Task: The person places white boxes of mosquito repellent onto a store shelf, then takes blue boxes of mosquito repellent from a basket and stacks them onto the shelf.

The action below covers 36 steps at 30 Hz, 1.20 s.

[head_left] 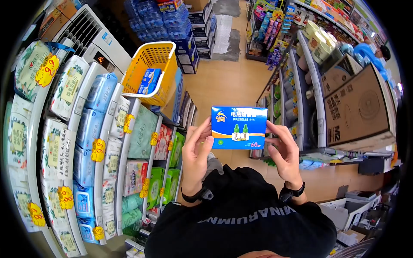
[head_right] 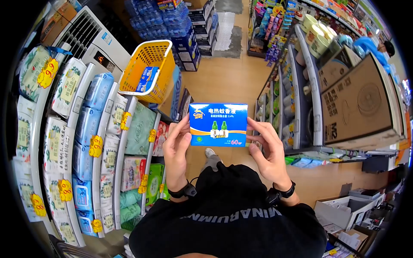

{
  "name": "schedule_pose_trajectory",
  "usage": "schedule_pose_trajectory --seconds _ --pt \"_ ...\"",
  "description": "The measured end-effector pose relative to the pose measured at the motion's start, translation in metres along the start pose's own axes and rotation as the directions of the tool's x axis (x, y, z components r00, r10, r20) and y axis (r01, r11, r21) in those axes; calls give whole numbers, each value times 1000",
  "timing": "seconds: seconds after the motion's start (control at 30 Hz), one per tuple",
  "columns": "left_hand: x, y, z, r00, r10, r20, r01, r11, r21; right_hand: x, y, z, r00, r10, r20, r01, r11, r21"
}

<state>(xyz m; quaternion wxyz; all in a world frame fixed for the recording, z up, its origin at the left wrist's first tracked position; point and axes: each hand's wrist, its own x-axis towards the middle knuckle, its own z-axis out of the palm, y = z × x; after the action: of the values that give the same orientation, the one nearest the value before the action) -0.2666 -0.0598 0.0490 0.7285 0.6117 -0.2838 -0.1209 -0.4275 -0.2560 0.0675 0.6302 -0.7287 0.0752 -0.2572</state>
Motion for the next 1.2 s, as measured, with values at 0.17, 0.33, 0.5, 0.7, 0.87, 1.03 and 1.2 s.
schedule_pose_trajectory --seconds 0.17,0.33,0.5,0.7,0.87,1.03,1.2 --pt "-65 0 46 999 -50 -10 50 999 -20 -69 -6 -36 999 38 -15 -38 999 -1" --pt "-104 10 83 990 -59 127 56 998 27 -136 -11 -66 993 28 -113 -29 1000 -9" --pt "-119 16 118 948 -42 317 56 998 -36 -195 -31 -86 954 24 -298 -38 998 -41" --pt "-125 27 154 834 -3 552 27 999 -35 -249 -47 -100 862 -11 -507 -32 996 -78" --pt "-135 26 176 770 7 638 55 996 -77 -279 -59 -100 806 -21 -591 -46 994 -99" --pt "-145 28 180 744 -29 667 123 988 -95 -295 -70 -97 781 11 -624 -87 992 -92" --pt "-153 26 196 706 -14 708 157 978 -137 -306 -78 -103 725 14 -689 -110 989 -96"
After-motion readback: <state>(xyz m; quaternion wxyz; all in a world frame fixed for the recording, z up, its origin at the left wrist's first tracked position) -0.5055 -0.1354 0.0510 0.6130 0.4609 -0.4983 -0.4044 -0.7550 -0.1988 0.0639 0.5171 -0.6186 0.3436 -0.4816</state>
